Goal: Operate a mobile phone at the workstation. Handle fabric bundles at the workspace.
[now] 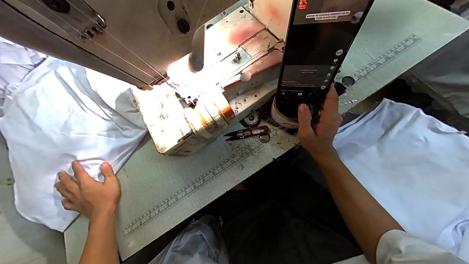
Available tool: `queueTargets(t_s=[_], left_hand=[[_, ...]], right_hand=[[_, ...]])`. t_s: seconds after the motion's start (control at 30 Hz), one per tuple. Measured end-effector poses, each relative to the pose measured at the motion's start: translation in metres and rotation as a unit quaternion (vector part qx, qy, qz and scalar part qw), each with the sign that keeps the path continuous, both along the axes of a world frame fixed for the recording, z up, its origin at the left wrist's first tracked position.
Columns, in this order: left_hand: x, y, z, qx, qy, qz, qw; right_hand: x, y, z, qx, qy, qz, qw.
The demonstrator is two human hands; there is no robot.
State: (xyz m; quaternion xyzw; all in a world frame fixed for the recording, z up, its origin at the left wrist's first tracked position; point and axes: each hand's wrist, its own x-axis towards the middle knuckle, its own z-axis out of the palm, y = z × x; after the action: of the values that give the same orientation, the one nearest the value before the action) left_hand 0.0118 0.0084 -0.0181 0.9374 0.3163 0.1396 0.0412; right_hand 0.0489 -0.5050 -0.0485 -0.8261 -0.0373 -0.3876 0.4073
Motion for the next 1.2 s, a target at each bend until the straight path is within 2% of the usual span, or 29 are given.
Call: queueTargets(t_s=[1.2], left_hand=[[-0.0008,0.0006,0.0000,-0.005,-0.003,-0.005,1.000]], right_hand=[[0.0002,-0.0005,-0.0008,0.000,0.000,0.005,1.000]])
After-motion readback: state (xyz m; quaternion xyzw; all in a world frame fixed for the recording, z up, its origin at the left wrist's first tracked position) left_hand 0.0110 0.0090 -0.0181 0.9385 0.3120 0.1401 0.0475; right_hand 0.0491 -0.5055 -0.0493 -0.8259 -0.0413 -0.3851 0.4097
